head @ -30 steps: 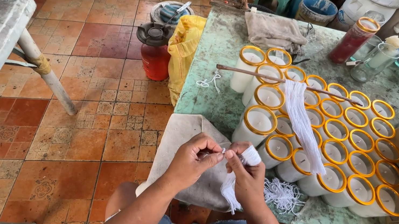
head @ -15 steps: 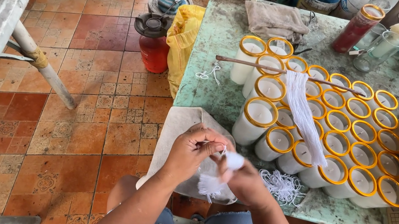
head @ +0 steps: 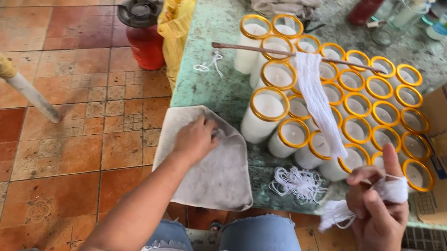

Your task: Preparing and organizing individual candle wicks from a bundle on a workshop table.

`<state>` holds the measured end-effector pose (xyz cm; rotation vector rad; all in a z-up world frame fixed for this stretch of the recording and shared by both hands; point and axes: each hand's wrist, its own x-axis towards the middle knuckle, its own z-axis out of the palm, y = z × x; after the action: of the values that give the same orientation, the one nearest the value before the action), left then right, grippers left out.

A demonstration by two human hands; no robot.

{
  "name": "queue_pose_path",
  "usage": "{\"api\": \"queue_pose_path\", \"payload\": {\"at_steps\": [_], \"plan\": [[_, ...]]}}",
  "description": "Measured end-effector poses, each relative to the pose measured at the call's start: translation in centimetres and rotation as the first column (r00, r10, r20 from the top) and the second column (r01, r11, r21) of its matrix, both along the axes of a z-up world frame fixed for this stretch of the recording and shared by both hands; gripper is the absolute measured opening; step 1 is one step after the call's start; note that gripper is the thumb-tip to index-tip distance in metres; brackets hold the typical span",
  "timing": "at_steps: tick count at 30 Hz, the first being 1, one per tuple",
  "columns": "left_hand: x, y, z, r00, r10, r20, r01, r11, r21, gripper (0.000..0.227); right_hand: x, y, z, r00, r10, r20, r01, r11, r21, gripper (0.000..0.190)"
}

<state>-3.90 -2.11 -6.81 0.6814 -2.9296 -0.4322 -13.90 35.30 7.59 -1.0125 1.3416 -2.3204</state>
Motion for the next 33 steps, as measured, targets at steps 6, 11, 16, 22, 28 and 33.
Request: {"api": "queue_pose_path", "payload": {"at_steps": [6,11,16,22,28,33], "plan": [[-3.0,-0.9,2.1,0.995,0.067,0.074,-0.072,0.995,0.064,0.022,-0.4,1.0,-4.7,0.934,-0.119,-0.336,0.346,0.524,0.778,0.042],[-1.8,1.9,8.1,0.942,0.088,-0.325,0.085,0.872,0.482,0.04,0.4,-1.0,-8.4,0.893,0.051,-0.447,0.435,0.153,0.887,0.065],[0.8,2.2,4.5,0.885,0.102,-0.455,0.11,0.902,0.417,0.04,1.2,-3.2,-10.6,0.857,-0.007,-0.515,0.514,-0.02,0.857,0.049],[4.0,5.0,2.7,0.837,0.268,-0.477,0.07,0.812,0.58,0.016,1.9,-7.2,-11.1,0.762,-0.148,-0.63,0.623,0.435,0.651,0.027],[6.1,6.7,6.8,0.807,0.267,-0.527,0.278,0.617,0.737,0.012,3.9,-12.3,-8.6,0.687,-0.217,-0.693,0.567,0.756,0.327,0.037],[6.9,5.7,6.4,0.793,0.285,-0.538,0.26,0.641,0.722,0.021,4.2,-13.4,-8.6,0.673,-0.236,-0.701,0.541,0.803,0.249,0.035]]}}
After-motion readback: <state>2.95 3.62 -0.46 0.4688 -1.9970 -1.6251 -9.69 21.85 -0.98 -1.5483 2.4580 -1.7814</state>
